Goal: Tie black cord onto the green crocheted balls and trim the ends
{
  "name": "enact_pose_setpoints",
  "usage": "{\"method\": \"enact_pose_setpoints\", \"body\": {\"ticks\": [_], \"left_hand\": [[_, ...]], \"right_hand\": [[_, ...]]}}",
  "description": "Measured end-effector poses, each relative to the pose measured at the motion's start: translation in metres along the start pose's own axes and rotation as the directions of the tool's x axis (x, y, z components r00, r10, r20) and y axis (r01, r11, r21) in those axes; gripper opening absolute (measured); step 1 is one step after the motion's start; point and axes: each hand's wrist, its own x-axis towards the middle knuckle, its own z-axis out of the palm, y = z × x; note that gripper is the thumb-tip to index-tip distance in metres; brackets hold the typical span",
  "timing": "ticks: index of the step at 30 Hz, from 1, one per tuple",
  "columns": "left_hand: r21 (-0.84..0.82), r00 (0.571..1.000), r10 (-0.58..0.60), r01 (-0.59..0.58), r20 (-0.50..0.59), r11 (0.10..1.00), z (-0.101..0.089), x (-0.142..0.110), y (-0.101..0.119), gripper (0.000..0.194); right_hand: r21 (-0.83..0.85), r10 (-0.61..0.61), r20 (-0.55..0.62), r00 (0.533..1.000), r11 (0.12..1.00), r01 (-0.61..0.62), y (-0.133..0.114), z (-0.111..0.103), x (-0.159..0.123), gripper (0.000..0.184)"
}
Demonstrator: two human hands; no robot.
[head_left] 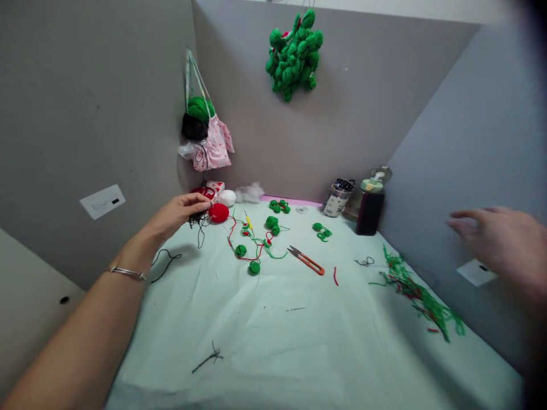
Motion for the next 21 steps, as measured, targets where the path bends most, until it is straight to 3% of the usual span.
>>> {"method": "enact_pose_setpoints", "body": {"ticks": [1, 2, 4, 6, 9, 12, 15, 18, 21], "left_hand": [[0.012, 0.999, 0.000, 0.000, 0.033, 1.000, 0.005, 0.000, 0.002, 0.024], [0.026, 0.998, 0.001, -0.002, 0.069, 1.000, 0.010, -0.001, 0.003, 0.022], [0.048, 0.991, 0.008, -0.014, 0.137, 0.999, 0.019, -0.002, 0.006, 0.019], [0.066, 0.982, 0.013, -0.026, 0.190, 0.998, 0.029, -0.005, 0.009, 0.017], [0.085, 0.970, 0.005, -0.027, 0.245, 0.996, 0.043, -0.009, 0.017, 0.017], [0.082, 0.961, 0.011, -0.035, 0.277, 0.996, 0.055, -0.013, 0.026, 0.020], [0.077, 0.952, 0.051, -0.078, 0.300, 0.994, 0.060, -0.016, 0.032, 0.022], [0.084, 0.946, 0.071, -0.102, 0.316, 0.991, 0.060, -0.018, 0.034, 0.023], [0.090, 0.959, 0.048, -0.076, 0.280, 0.993, 0.051, -0.017, 0.032, 0.024]], "right_hand": [[-0.171, 0.015, -0.066, 0.998, 0.985, -0.026, -0.021, 0.013, -0.005, 0.017], [-0.227, 0.037, -0.021, 0.999, 0.973, -0.041, -0.045, 0.030, -0.010, 0.012], [-0.024, 0.003, 0.224, 0.975, 1.000, 0.002, -0.096, 0.067, -0.020, 0.021], [0.227, -0.085, 0.408, 0.909, 0.974, -0.011, -0.140, 0.107, -0.028, 0.029], [0.486, -0.210, 0.515, 0.831, 0.870, -0.081, -0.185, 0.162, -0.039, 0.023], [0.561, -0.244, 0.592, 0.768, 0.809, -0.175, -0.213, 0.205, -0.051, 0.021], [0.608, -0.237, 0.621, 0.747, 0.747, -0.268, -0.234, 0.235, -0.059, 0.031], [0.659, -0.214, 0.665, 0.716, 0.620, -0.427, -0.243, 0.251, -0.060, 0.020], [0.680, -0.223, 0.716, 0.661, 0.437, -0.589, -0.237, 0.248, -0.056, 0.014]]}}
